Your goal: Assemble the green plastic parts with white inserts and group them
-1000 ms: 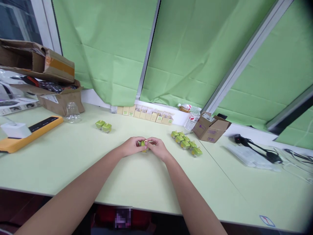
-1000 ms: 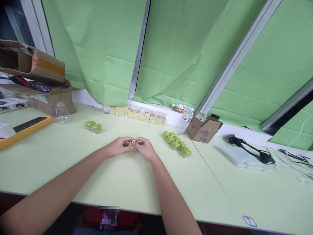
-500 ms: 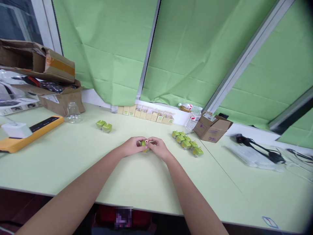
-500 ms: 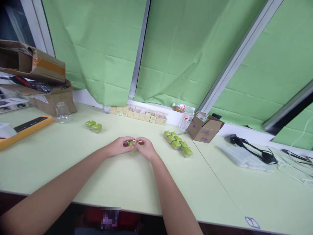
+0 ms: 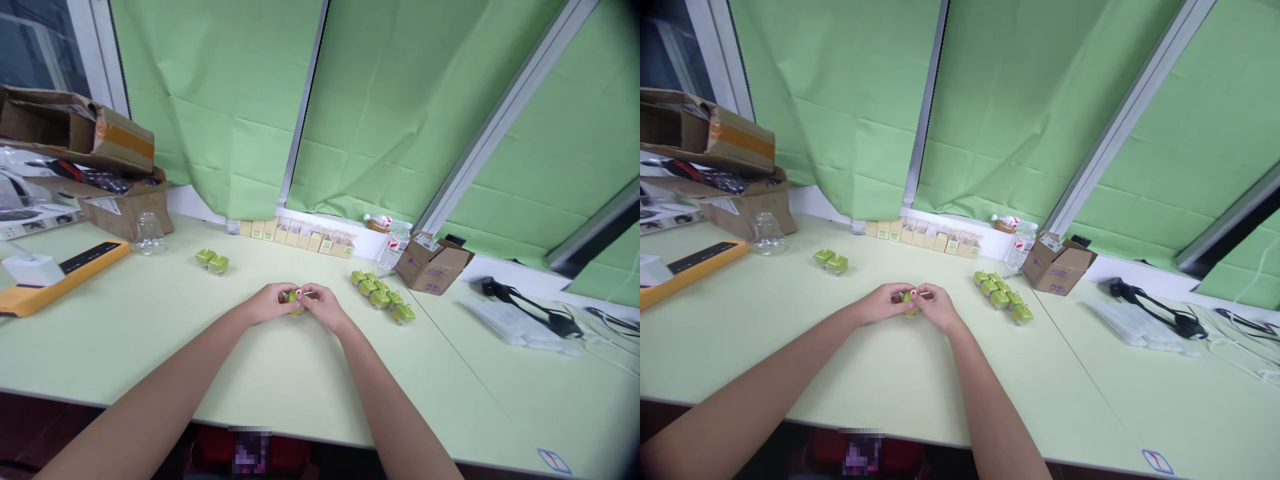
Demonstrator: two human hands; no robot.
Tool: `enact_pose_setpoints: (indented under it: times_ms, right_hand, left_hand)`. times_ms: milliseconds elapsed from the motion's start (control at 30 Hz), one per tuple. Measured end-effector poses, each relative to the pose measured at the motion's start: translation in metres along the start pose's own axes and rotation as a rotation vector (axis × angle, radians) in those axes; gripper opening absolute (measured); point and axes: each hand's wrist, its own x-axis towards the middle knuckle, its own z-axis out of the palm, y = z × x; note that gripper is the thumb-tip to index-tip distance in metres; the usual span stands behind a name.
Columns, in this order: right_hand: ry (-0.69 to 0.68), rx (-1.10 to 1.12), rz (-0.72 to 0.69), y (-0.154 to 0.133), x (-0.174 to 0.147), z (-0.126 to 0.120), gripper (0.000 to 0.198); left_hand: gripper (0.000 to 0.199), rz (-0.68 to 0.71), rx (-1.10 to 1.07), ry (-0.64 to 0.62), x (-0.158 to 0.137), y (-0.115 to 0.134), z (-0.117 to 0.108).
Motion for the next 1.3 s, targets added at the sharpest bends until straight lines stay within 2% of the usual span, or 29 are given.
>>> enact_pose_setpoints:
  times_ms: [1033, 1300]
  right_hand:
    - [0.0, -0.018, -0.026, 0.001, 0.0002, 0.0002, 0.029]
    - [-0.002, -0.013, -0.004, -0.0031, -0.0018, 0.0005, 0.028]
  left_hand:
    - [0.042, -0.032, 0.013, 0.015, -0.0016, 0.0022, 0.0007]
    - [0.036, -0.018, 0.004, 0.001, -0.0025, 0.0043, 0.0002]
